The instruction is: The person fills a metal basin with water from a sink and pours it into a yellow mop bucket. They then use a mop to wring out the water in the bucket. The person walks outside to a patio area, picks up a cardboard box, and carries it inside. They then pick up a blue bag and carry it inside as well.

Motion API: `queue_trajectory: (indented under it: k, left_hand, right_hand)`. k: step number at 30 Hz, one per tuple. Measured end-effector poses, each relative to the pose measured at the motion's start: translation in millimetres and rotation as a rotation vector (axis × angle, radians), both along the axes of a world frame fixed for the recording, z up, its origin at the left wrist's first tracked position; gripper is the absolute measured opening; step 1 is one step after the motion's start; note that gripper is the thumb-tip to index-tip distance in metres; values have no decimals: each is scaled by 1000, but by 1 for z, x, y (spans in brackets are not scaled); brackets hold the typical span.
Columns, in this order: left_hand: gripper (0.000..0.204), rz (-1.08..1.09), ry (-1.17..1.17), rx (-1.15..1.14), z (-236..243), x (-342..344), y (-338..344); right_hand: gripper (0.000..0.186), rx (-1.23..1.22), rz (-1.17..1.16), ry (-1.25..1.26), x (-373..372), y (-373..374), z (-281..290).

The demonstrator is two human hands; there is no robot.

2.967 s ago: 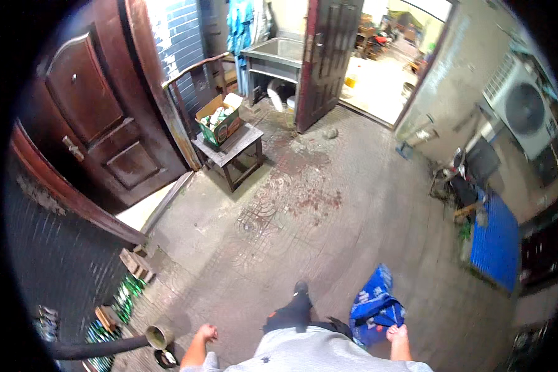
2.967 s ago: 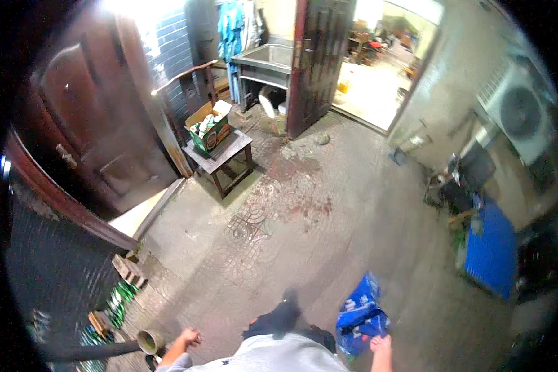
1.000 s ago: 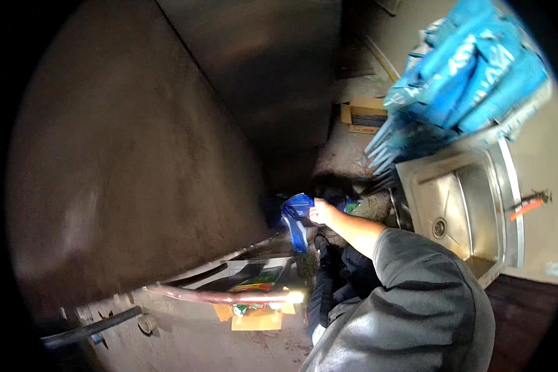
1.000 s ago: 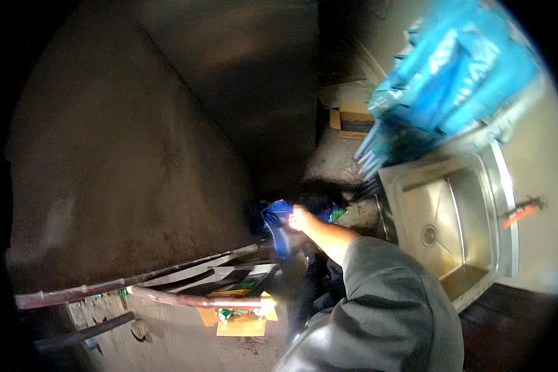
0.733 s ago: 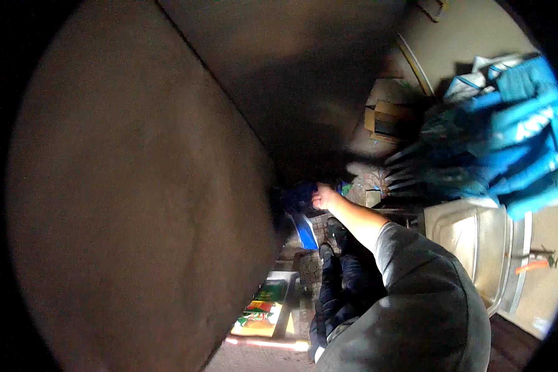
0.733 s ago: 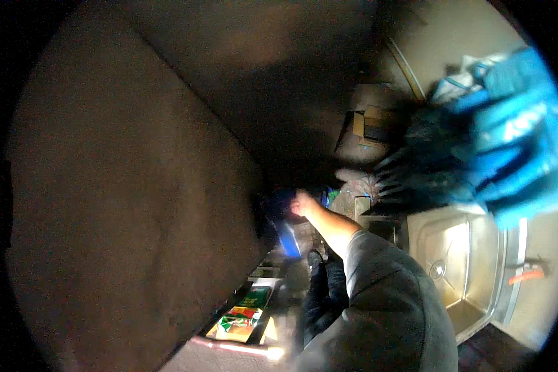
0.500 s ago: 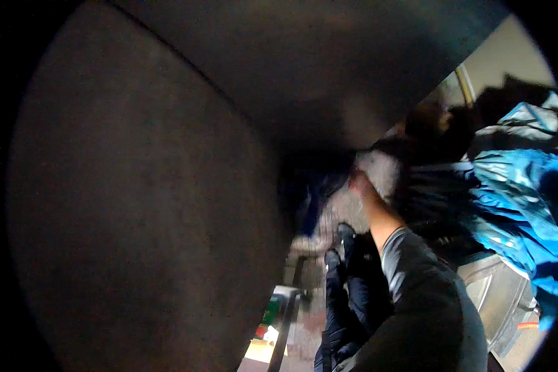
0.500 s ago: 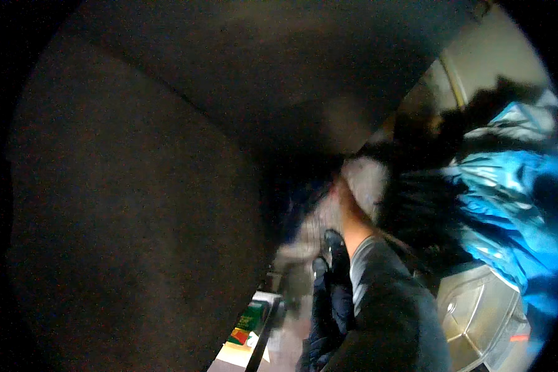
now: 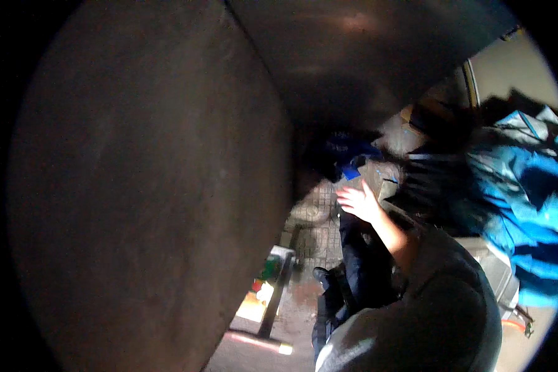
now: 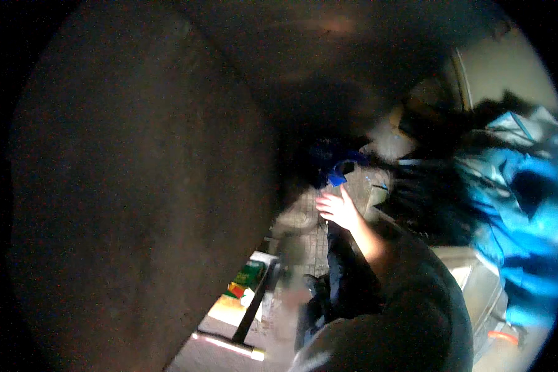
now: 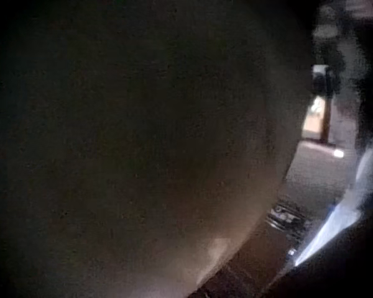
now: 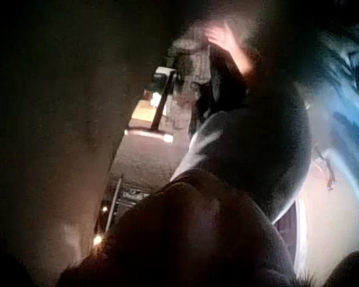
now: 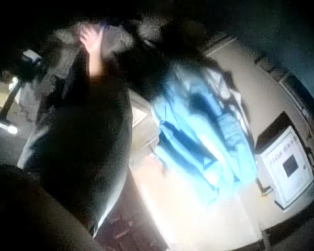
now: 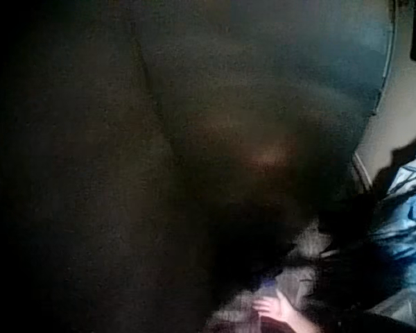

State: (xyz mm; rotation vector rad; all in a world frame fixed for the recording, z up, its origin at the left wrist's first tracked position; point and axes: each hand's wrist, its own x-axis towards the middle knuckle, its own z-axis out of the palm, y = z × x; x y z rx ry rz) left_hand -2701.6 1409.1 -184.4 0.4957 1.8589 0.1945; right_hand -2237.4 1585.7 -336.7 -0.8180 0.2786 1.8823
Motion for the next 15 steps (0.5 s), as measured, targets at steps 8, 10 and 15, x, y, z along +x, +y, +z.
queue_trajectory:
  k: [8, 10, 15]
  left_hand:
    - [28, 518, -93, -40, 20, -105, -307]
    - [27, 654, -142, 10, 15, -130, -381]
    - [31, 669, -100, 401, 66, -224, -469]
  right_hand:
    - [98, 637, 190, 350, -118, -29, 346]
    - [98, 782, 306, 289, -168, -79, 396]
    - [40, 1364, 739, -222, -363, -215, 483]
